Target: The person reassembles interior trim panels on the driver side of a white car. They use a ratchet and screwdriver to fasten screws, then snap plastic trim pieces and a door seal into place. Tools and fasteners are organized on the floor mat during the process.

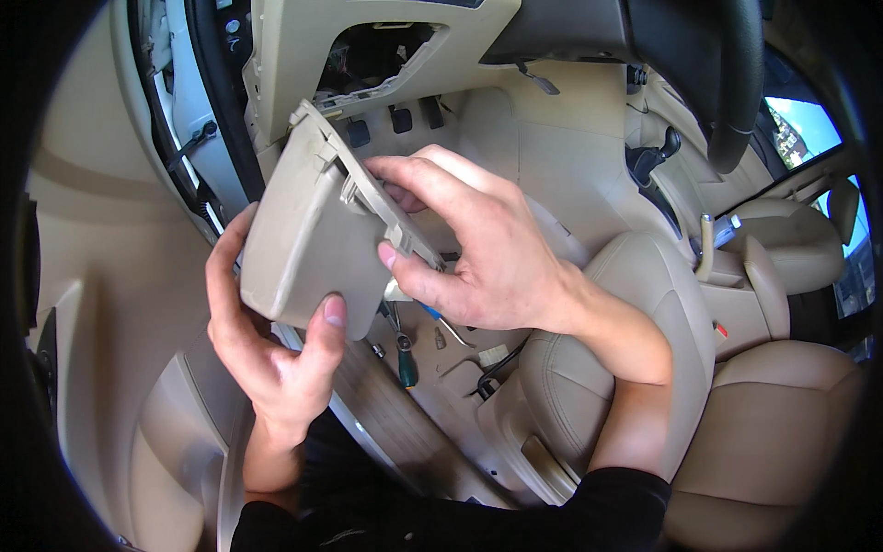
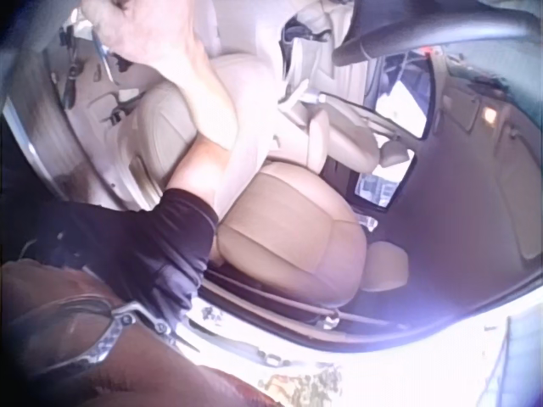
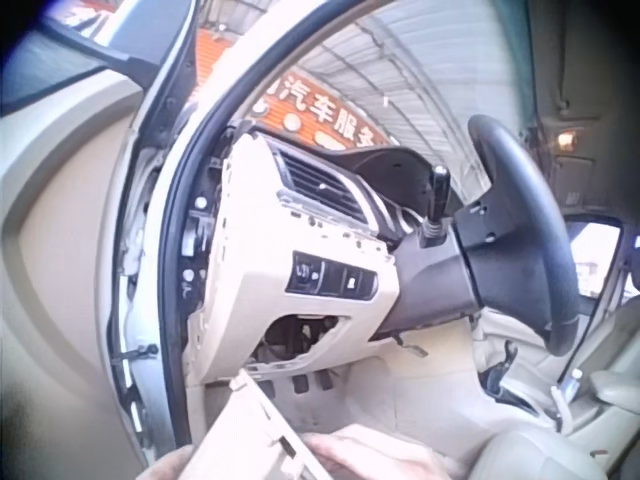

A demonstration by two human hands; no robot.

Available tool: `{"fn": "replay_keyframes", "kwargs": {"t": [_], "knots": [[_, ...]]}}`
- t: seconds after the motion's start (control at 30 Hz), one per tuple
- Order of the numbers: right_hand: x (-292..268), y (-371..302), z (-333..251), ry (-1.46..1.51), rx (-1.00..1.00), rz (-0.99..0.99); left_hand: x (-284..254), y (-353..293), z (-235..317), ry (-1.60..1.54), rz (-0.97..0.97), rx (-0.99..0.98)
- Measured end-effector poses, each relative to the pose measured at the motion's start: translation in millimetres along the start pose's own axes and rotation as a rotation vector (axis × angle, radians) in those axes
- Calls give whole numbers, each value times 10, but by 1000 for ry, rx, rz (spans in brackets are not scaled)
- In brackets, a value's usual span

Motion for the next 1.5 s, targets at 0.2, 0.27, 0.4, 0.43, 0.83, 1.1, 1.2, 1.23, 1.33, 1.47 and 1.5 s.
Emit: {"fn": "replay_keyframes", "kwargs": {"t": [0.2,0.27,0.4,0.43,0.83,1.1,1.2,1.23,1.33,1.47,1.5], "knots": [[6,1,-34,61,-49,46,-9,2,107,66,52,123],[22,-6,-85,26,-41,55,19,-30,117,26,83,63],[50,-66,-215,-88,43,93,67,-62,145,148,143,124],[59,-84,-242,-118,60,119,87,-58,149,168,163,159],[198,-133,-266,-367,48,269,332,-50,-44,124,306,236],[262,-86,-237,-426,164,242,444,8,-140,124,353,237],[208,1,-212,-317,127,166,367,26,-138,118,388,249],[183,20,-209,-260,114,114,337,58,-163,75,401,238],[191,24,-163,-130,177,-3,230,127,-204,-20,350,167],[325,-23,-88,-202,84,95,181,161,-215,-102,384,160],[362,-39,-57,-223,79,131,190,154,-207,-98,396,168]]}}
Point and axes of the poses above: each hand's wrist, its own y-axis towards the middle knuckle, its own x-axis out of the palm, z = x × y, the point moved 3 cm from there along y, towards the middle knuckle
